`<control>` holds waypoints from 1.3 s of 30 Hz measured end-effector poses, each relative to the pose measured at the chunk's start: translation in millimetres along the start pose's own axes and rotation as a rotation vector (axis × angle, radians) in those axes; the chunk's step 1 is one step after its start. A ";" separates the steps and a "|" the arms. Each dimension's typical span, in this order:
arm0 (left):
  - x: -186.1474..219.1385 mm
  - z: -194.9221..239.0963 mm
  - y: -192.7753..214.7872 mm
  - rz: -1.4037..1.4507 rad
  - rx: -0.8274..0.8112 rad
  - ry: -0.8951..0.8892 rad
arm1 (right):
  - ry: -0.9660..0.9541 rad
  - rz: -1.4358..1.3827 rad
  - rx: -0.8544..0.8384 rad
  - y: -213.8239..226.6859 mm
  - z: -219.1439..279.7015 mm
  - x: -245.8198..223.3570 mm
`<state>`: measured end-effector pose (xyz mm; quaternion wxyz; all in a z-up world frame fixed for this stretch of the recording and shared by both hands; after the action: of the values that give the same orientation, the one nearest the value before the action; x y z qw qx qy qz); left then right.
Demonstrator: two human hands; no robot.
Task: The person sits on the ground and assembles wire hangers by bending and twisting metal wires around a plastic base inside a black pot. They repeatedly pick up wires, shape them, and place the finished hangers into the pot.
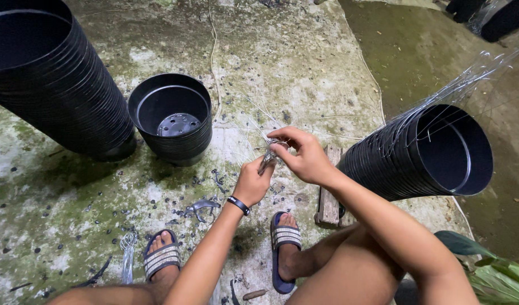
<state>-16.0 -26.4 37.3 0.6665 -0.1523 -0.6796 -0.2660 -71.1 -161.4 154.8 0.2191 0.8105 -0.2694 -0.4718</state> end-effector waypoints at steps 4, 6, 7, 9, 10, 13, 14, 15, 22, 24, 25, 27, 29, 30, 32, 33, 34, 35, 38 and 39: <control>-14.9 -2.7 -2.2 0.052 -0.068 -0.015 | 0.070 0.106 -0.137 10.7 -4.8 -10.8; -25.4 -6.7 -1.7 0.032 -0.095 -0.016 | 0.135 0.220 -0.184 19.4 -7.7 -16.0; -31.9 -7.4 -2.3 0.020 -0.114 -0.005 | 0.167 0.276 -0.208 22.4 -8.4 -18.5; -44.8 -8.5 -7.0 0.004 -0.167 0.017 | 0.281 0.156 -0.206 25.9 -9.0 -23.1; -50.6 -9.6 -11.0 0.000 -0.202 0.027 | 0.337 0.096 -0.204 26.1 -9.5 -24.0; -61.5 -9.6 -26.7 -0.065 -0.297 -0.015 | 0.420 0.363 -0.323 16.1 -6.2 -19.2; -62.6 -8.8 -31.2 -0.094 -0.327 -0.042 | 0.383 0.457 -0.398 10.2 -5.1 -13.8; -62.8 -7.4 -33.3 -0.012 -0.325 -0.038 | 0.343 0.549 -0.473 3.2 -4.6 -7.0; -38.7 0.4 -29.5 -0.005 -0.188 0.087 | 0.388 0.586 -0.452 -22.6 5.0 28.8; -29.7 0.5 -26.7 -0.071 -0.080 0.020 | 0.451 0.577 -0.416 -27.0 7.3 30.6; -26.6 1.2 -26.8 -0.124 -0.013 -0.021 | 0.482 0.573 -0.399 -28.2 8.3 29.7; -24.6 1.9 -27.6 -0.200 0.067 -0.064 | 0.494 0.560 -0.371 -29.7 6.6 25.9; -28.0 2.9 -27.5 -0.251 0.091 -0.065 | 0.479 0.564 -0.372 -31.7 2.4 18.5; -30.8 4.0 -27.2 -0.245 0.090 -0.056 | 0.457 0.574 -0.387 -32.7 -0.1 13.8; -35.5 2.9 -25.3 -0.232 0.087 -0.042 | 0.426 0.580 -0.413 -31.5 -5.0 3.2; -34.5 1.3 -23.4 -0.253 0.082 -0.163 | 0.416 0.574 -0.424 -30.1 -7.0 -2.2; -33.1 -1.3 -19.6 -0.273 0.077 -0.283 | 0.406 0.568 -0.435 -27.7 -8.5 -6.7; -31.2 -3.1 -15.9 -0.292 0.071 -0.402 | 0.412 0.541 -0.451 -24.5 -8.8 -9.7; -32.3 -12.3 5.2 -0.111 -0.017 -0.160 | 0.417 0.409 -0.404 -13.6 -10.6 0.0; -31.3 -13.4 10.5 -0.095 0.022 -0.096 | 0.409 0.329 -0.328 -8.0 -11.5 12.1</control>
<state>3.0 -20.8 7.7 0.6215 -0.1250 -0.7201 -0.2822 -54.2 -161.9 147.3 0.4702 0.7879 -0.2676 -0.2941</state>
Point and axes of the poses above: each hand's wrist, its own z-axis away from the middle knuckle, its own y-axis out of the back of the hand, x = y × z, the point moved 2 cm from there along -z, towards the middle knuckle, and after that the axes turned 15 degrees about y, right-handed, at the moved point
